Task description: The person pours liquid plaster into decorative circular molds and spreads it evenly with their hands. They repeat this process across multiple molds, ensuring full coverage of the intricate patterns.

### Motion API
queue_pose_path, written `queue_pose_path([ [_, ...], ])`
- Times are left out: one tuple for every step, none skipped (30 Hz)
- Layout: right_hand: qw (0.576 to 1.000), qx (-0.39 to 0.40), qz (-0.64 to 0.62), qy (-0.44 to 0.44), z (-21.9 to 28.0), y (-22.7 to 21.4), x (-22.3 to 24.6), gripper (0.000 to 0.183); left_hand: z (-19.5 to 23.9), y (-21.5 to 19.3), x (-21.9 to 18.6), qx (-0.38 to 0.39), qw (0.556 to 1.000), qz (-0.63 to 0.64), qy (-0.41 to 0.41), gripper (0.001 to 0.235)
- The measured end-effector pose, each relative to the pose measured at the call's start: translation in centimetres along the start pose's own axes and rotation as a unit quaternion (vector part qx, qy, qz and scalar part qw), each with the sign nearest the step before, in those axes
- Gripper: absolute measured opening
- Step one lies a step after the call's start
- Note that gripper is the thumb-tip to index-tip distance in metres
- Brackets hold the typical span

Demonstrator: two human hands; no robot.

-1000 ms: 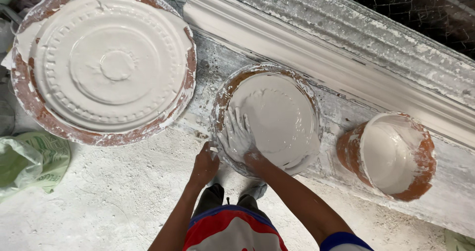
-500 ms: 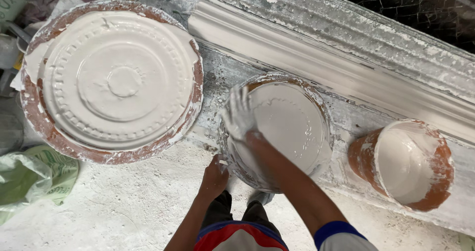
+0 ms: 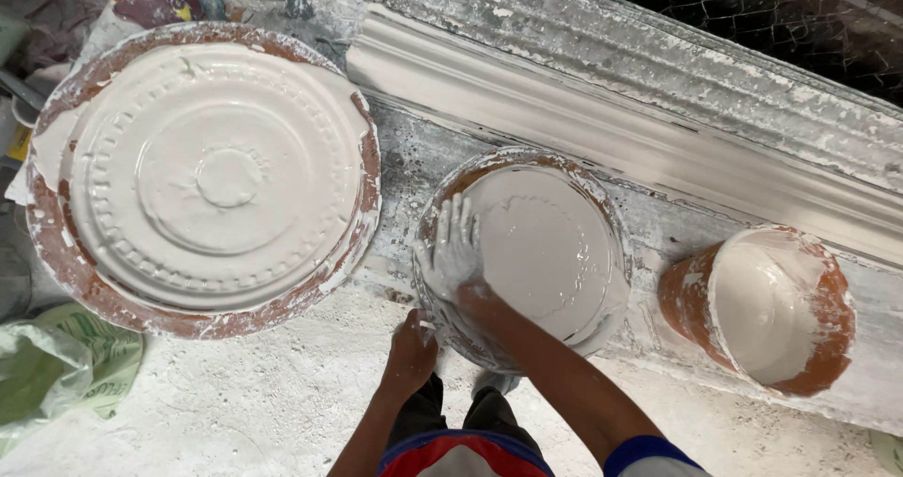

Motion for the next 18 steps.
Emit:
queue_pose_path([
  [0.994, -0.101, -0.006, -0.031, 0.1, -0.1, 0.7, 0.09, 0.0, -0.1, -0.2, -0.015, 1.0, -0.014, 0.016, 0.057],
  [0.977, -0.202, -0.011, -0.061, 0.3, -0.3, 1.2, 0.088, 0.0, -0.1, -0.3, 0.0, 1.0, 0.014, 0.003, 0.052],
  [0.95, -0.3, -0.016, -0.09, 0.4, -0.7, 1.4, 0.086, 0.3, -0.2, -0.4, 0.016, 0.999, 0.041, -0.009, 0.047],
  [0.968, -0.231, -0.028, -0.093, 0.2, -0.6, 1.3, 0.086, 0.5, -0.3, -0.6, 0.034, 0.997, 0.068, -0.022, 0.042],
  [0.981, -0.161, -0.04, -0.095, -0.1, -0.6, 1.1, 0.085, 0.7, -0.4, -0.8, 0.051, 0.994, 0.08, -0.051, 0.042],
  [0.99, -0.09, -0.052, -0.098, -0.5, -0.8, 0.7, 0.085, 0.8, -0.4, -0.9, 0.067, 0.99, 0.092, -0.081, 0.042],
  [0.994, -0.065, -0.054, -0.071, -1.0, -1.2, 0.1, 0.086, 0.9, -0.5, -1.0, 0.084, 0.985, 0.103, -0.111, 0.042],
  [0.997, -0.04, -0.056, -0.045, -1.7, -1.9, -0.7, 0.087, 0.9, -0.7, -1.3, 0.069, 0.99, 0.092, -0.081, 0.043],
  [0.998, -0.014, -0.057, -0.019, -2.4, -2.5, -1.7, 0.088, 1.0, -0.9, -1.5, 0.054, 0.994, 0.081, -0.051, 0.044],
  [0.998, -0.015, -0.061, -0.002, -2.9, -3.3, -2.7, 0.087, 1.0, -1.0, -1.8, 0.038, 0.997, 0.071, -0.021, 0.045],
  [0.998, -0.017, -0.065, 0.014, -3.3, -4.0, -4.0, 0.086, 0.9, -1.0, -1.9, 0.041, 0.997, 0.059, -0.025, 0.045],
  [0.997, -0.017, -0.069, 0.031, -3.5, -4.6, -5.3, 0.085, 0.9, -1.0, -1.8, 0.045, 0.997, 0.046, -0.029, 0.045],
  [0.997, -0.015, -0.059, 0.053, -3.9, -5.2, -6.7, 0.084, 0.8, -1.0, -1.6, 0.049, 0.998, 0.034, -0.034, 0.046],
  [0.996, -0.011, -0.049, 0.075, -4.2, -5.6, -8.2, 0.084, 0.8, -1.0, -1.6, 0.044, 0.998, 0.032, -0.034, 0.048],
  [0.994, -0.008, -0.039, 0.097, -4.2, -5.9, -9.6, 0.083, 0.7, -0.9, -1.5, 0.039, 0.998, 0.03, -0.035, 0.051],
  [0.994, -0.021, -0.038, 0.105, -3.9, -6.1, -11.0, 0.084, 0.8, -0.7, -1.4, 0.035, 0.998, 0.028, -0.036, 0.054],
  [0.992, -0.034, -0.038, 0.113, -3.4, -6.1, -12.3, 0.085, 0.8, -0.6, -1.2, 0.041, 0.998, 0.025, -0.044, 0.054],
  [0.991, -0.048, -0.037, 0.121, -3.0, -6.1, -13.3, 0.086, 0.8, -0.5, -1.1, 0.048, 0.997, 0.022, -0.05, 0.054],
])
Point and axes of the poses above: each hand's wrist, its own z-axis away from the middle knuckle, its own y-axis out of the palm, x = y × z, the point moved 2 cm from there along -z, towards the middle knuckle, and after that the axes turned 14 degrees about -y, right-handed, at the moved point
